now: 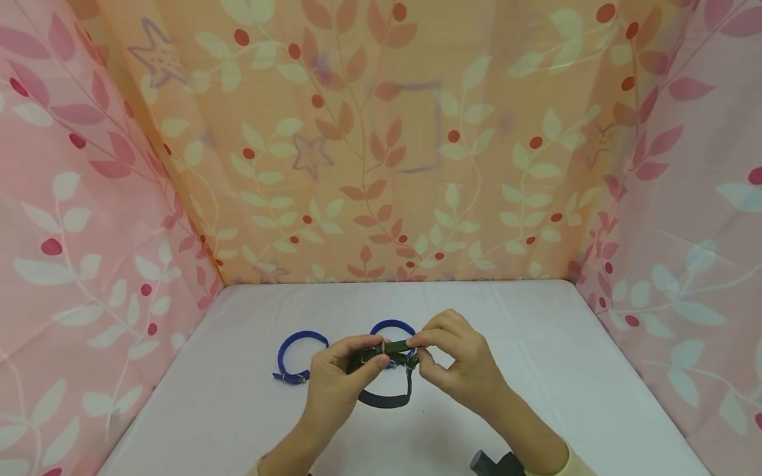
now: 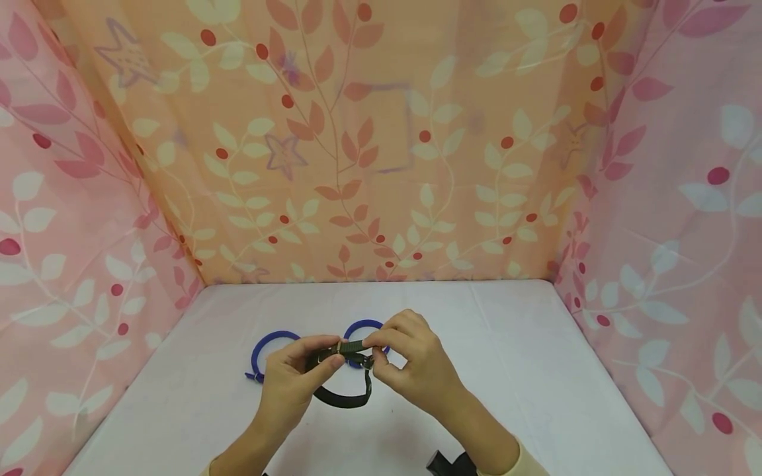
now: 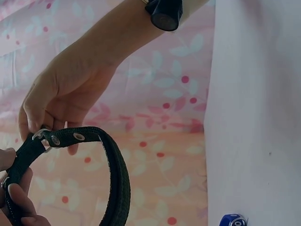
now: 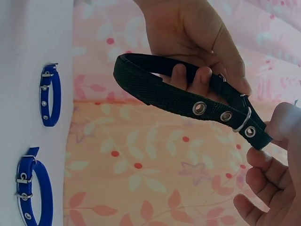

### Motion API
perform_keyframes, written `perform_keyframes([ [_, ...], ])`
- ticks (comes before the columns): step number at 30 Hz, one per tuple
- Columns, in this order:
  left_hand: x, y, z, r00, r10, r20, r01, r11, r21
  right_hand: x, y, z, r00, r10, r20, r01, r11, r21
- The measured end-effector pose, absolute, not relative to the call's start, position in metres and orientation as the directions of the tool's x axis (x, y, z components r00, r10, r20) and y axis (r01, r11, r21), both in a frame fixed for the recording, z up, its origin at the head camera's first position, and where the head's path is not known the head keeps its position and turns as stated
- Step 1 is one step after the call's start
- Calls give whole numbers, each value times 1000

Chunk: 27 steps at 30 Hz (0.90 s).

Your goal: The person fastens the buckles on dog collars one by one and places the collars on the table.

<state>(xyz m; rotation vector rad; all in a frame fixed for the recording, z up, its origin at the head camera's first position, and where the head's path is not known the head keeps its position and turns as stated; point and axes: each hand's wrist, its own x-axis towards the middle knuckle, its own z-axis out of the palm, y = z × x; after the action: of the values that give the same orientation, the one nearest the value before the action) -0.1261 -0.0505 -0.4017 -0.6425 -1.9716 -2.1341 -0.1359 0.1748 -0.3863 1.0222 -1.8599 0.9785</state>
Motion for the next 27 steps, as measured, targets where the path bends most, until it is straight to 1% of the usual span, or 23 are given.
perform_keyframes([
  [5, -128, -53, -401, -906, 190, 378, 368, -86, 926, -136, 176, -385, -372, -277, 886, -892, 370, -259],
  [6, -128, -53, -401, -909, 196, 367, 359, -80, 930, -136, 176, -385, -383, -273, 882, -888, 373, -270],
  [11, -129, -55, -398, -922, 211, 326, 321, -58, 945, -132, 177, -383, -476, -257, 841, -846, 394, -359],
  [13, -129, -56, -398, -925, 213, 316, 313, -50, 949, -132, 177, -382, -491, -256, 833, -840, 394, -374],
  [21, -127, -56, -396, -934, 224, 279, 278, -37, 960, -134, 177, -383, -445, -280, 851, -869, 363, -335],
  [27, -127, -55, -397, -926, 244, 288, 286, -42, 957, -134, 177, -383, -423, -300, 855, -882, 354, -312],
])
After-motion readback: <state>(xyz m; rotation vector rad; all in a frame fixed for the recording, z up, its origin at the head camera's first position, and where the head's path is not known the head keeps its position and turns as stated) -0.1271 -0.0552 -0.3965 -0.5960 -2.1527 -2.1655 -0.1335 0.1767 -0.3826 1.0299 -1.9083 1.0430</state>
